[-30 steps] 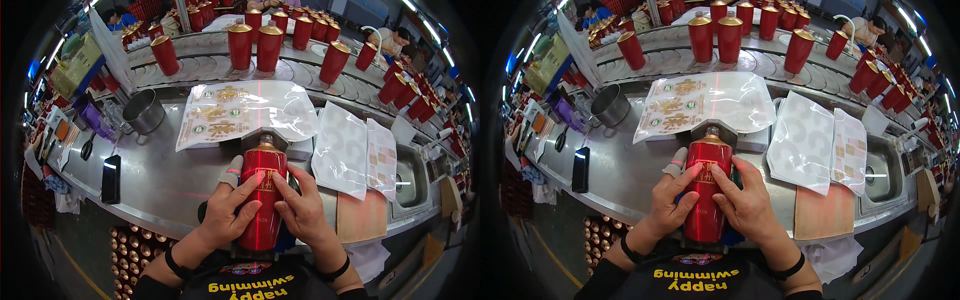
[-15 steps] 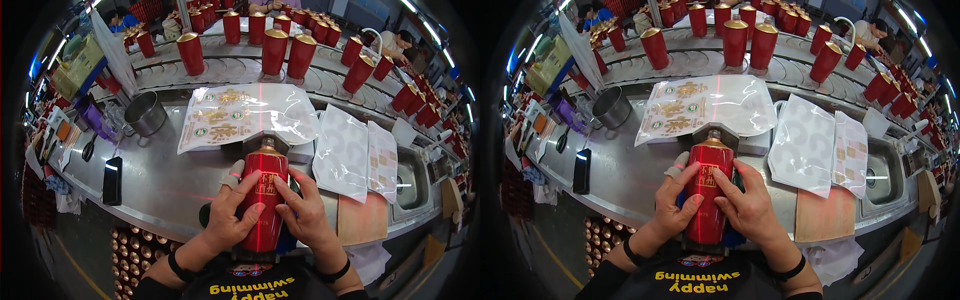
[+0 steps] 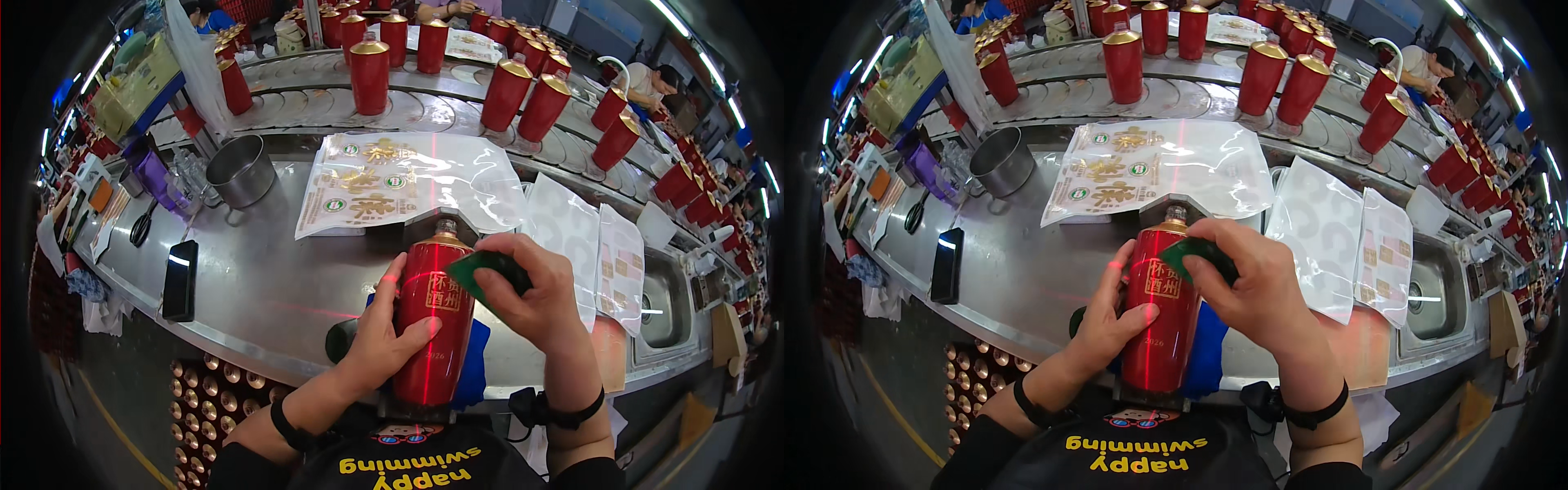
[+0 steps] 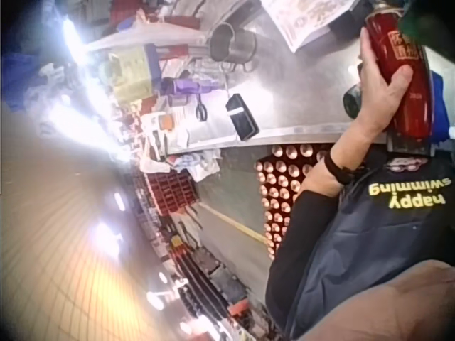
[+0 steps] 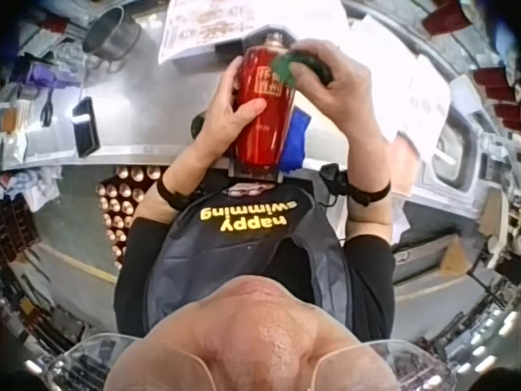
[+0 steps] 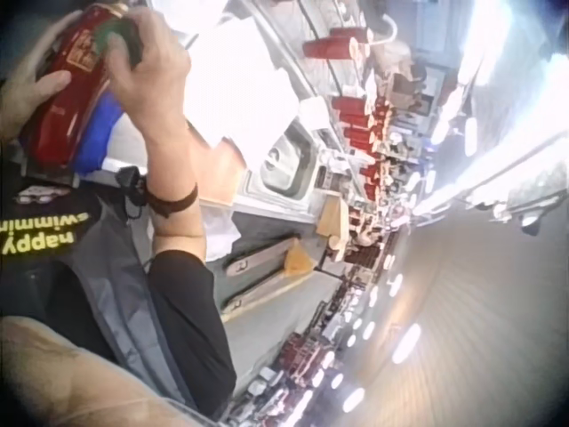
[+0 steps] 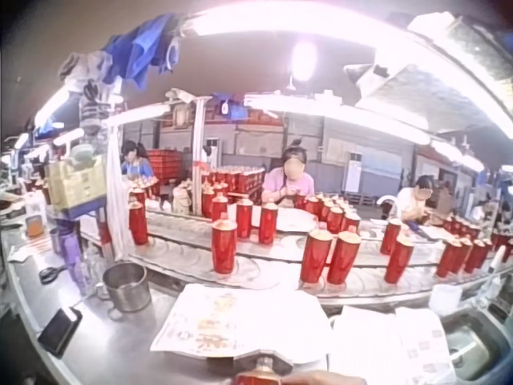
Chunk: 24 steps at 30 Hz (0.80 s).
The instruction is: Applying decorative labels and cleaning red wine/liquor bottles on a factory assembly line.
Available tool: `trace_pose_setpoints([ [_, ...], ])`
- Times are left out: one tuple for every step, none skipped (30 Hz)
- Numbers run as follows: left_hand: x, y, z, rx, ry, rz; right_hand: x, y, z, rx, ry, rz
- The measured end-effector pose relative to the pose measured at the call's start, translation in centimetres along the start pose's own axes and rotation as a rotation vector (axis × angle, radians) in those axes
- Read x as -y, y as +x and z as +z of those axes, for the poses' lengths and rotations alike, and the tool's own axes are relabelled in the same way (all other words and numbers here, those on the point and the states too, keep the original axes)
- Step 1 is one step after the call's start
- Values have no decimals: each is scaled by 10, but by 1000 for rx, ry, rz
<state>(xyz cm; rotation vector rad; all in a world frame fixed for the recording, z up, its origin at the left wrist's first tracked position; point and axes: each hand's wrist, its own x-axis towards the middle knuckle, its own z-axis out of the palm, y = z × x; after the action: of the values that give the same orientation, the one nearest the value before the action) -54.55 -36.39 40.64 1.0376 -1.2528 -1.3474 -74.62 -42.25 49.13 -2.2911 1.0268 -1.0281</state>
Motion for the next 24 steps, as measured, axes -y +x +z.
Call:
trace_pose_setpoints([
  [-1,0,0,4,-23,-3,-1,2,2,-10,25,41],
  [-2,0,0,13,-72,-12,-2,2,3,-47,54,77],
  [-3,0,1,12,-47,2,-3,1,5,-81,65,113],
  [-3,0,1,15,-49,11,-4,0,7,-119,79,153],
  [-4,0,1,14,-78,-6,-4,-2,8,-131,59,152],
  [-4,0,1,17,-59,20,-5,-5,9,-147,44,155],
  [-4,-1,1,18,-66,22,-6,-7,10,-163,40,171],
  [-4,-1,1,24,-94,5,-7,-9,11,-159,34,176],
  [-4,0,-1,23,-74,21,-7,-10,12,-155,40,194],
  [-3,0,-2,27,-75,20,-8,-11,12,-152,45,211],
  [-3,1,-6,14,-111,2,-8,-11,14,-145,42,209],
  [-3,1,-8,33,-75,19,-8,-11,14,-140,40,205],
  [-2,2,-10,36,-75,20,-8,-10,15,-134,37,200],
  [-2,2,-11,45,-100,1,-8,-9,15,-144,46,202],
  [-2,3,-13,43,-43,27,-8,-9,15,-154,55,203],
  [-2,3,-15,48,-12,34,-7,-8,16,-165,72,223],
  [-3,4,-15,46,-5,16,-7,-9,15,-178,73,208],
  [-3,4,-16,50,9,31,-7,-10,16,-192,82,213],
  [-3,4,-16,47,-1,24,-7,-11,16,-198,101,235],
  [-3,4,-16,51,-33,-3,-8,-12,16,-206,95,222],
  [-4,5,-16,46,1,20,-8,-14,16,-203,100,229],
  [-4,5,-17,47,12,22,-9,-17,17,-199,105,237],
  [-4,5,-17,45,3,-2,-10,-18,18,-219,69,210],
  [-4,5,-18,48,24,24,-9,-20,20,-238,35,184],
])
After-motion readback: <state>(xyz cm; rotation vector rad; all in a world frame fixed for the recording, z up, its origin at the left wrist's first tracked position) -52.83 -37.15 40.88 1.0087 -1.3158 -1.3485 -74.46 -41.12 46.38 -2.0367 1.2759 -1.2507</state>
